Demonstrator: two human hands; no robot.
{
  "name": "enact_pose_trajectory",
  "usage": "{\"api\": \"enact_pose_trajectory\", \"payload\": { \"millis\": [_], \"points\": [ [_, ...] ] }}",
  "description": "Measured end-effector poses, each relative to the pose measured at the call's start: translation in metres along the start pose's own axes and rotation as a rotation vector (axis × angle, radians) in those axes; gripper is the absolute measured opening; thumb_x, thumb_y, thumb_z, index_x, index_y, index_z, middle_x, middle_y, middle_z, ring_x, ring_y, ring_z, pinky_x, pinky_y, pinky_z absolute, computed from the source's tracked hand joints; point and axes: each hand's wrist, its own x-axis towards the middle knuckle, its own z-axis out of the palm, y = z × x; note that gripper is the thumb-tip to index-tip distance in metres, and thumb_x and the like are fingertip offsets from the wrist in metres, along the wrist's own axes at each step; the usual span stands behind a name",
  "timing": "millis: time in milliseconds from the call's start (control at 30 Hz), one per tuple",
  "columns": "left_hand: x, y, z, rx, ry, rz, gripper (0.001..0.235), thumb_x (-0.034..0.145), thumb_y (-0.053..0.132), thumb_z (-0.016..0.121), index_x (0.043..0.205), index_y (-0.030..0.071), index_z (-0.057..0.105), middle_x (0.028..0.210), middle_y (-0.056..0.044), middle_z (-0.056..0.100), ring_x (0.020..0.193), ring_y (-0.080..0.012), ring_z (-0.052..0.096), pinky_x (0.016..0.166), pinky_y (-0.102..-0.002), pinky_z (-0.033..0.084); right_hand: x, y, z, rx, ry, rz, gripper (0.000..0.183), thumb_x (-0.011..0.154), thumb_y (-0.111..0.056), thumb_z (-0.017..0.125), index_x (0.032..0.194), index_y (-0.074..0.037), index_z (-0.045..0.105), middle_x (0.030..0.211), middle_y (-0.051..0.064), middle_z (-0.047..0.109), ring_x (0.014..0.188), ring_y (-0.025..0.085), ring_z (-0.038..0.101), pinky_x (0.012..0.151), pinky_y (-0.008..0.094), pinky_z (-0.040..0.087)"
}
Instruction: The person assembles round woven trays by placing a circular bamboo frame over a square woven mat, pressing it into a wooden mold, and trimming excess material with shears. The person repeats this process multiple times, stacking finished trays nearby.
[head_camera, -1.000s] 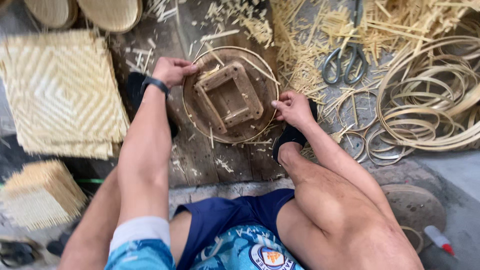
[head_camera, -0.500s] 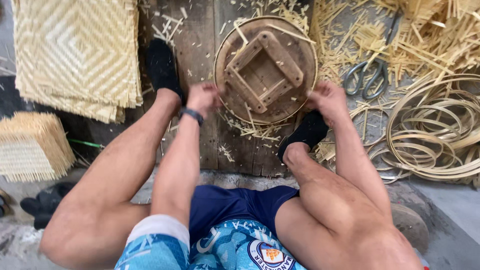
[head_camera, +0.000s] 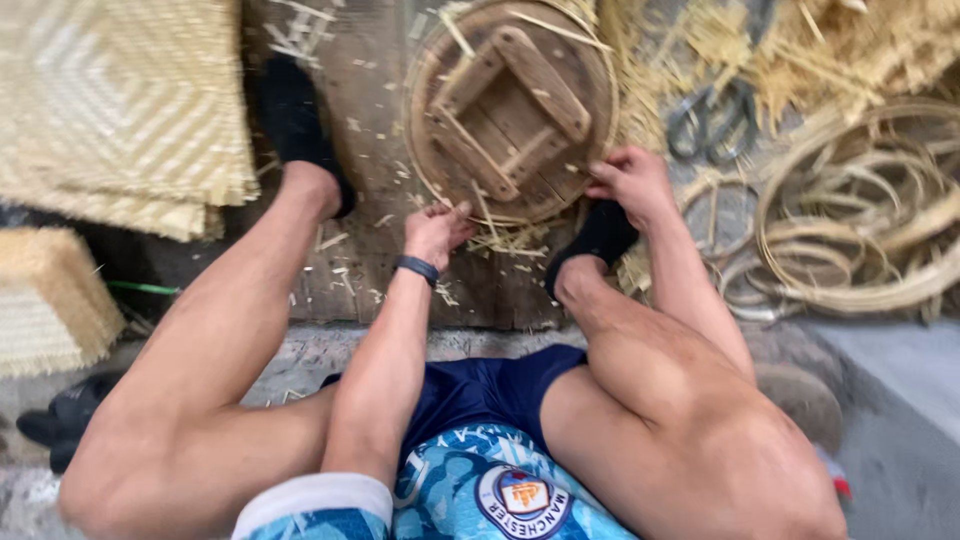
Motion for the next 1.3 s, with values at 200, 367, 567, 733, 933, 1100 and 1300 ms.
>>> {"api": "enact_pose_trajectory", "payload": {
  "millis": [200,367,567,733,933,1100,1300],
  "points": [
    [-0.004,-0.018,0.009,-0.069,0.022,-0.040,0.023,0.085,0.002,0.079,0.099,-0.004,0.061,0.086,-0.011,0.073,0.077,-0.0245,0.075,0.072,-0.039,0.068,0.017,0.006,0.003,-0.014,0.048,-0.010,0.017,0.091,0.001,0.076,0.093,0.005,0.059,0.083,0.010,0.066,0.067,0.020,0.070,0.057,0.035,0.066],
    [-0.005,-0.012,0.006,-0.127,-0.145,0.015,0.020,0.090,0.006,0.081,0.099,-0.002,0.065,0.078,-0.007,0.067,0.060,-0.0148,0.060,0.049,-0.027,0.047,0.000,-0.016,0.013,-0.067,0.084,0.003,0.024,0.086,-0.004,0.078,0.104,-0.002,0.062,0.087,0.007,0.068,0.071,0.017,0.069,0.060,0.033,0.061],
    [-0.079,0.092,0.027,0.516,0.025,0.466,0.035,0.085,0.020,0.085,0.106,-0.001,0.066,0.088,-0.003,0.071,0.075,-0.0123,0.065,0.065,-0.027,0.054,-0.051,-0.124,0.053,-0.451,0.113,-0.521,0.058,0.081,-0.026,0.087,0.129,-0.007,0.060,0.114,0.011,0.066,0.104,0.021,0.068,0.092,0.036,0.060],
    [-0.157,0.161,0.066,0.568,-0.170,1.160,0.040,0.088,0.016,0.083,0.116,-0.001,0.060,0.110,-0.011,0.067,0.094,-0.0174,0.067,0.082,-0.030,0.057,-0.080,-0.180,0.106,-0.019,-0.298,-0.395,0.077,0.085,-0.031,0.081,0.144,-0.003,0.039,0.132,0.016,0.058,0.123,0.026,0.060,0.108,0.041,0.051],
    [-0.178,0.163,0.114,0.523,-0.360,1.103,0.061,0.090,0.030,0.075,0.143,0.006,0.057,0.128,-0.013,0.070,0.105,-0.0171,0.069,0.085,-0.029,0.058,-0.069,-0.139,0.085,0.612,-0.329,-0.370,0.062,0.087,-0.017,0.065,0.142,0.002,0.041,0.127,0.018,0.058,0.120,0.033,0.061,0.106,0.048,0.057],
    [-0.142,0.170,0.117,0.524,-0.320,1.377,0.053,0.110,0.038,0.064,0.150,0.004,0.055,0.136,-0.013,0.068,0.121,-0.0205,0.066,0.101,-0.031,0.054,-0.074,-0.074,0.015,0.797,-0.137,-0.138,0.044,0.092,-0.018,0.056,0.133,-0.003,0.054,0.117,0.011,0.068,0.100,0.024,0.070,0.089,0.041,0.059],
    [-0.067,0.263,0.124,0.662,-0.072,0.994,0.063,0.111,0.054,0.054,0.095,-0.006,0.066,0.070,-0.005,0.052,0.066,-0.0179,0.045,0.062,-0.036,0.039,-0.089,-0.015,-0.010,0.702,-0.115,-0.142,0.058,0.099,-0.041,0.055,0.140,0.001,0.053,0.127,0.017,0.065,0.107,0.027,0.067,0.089,0.044,0.059]
  ]
}}
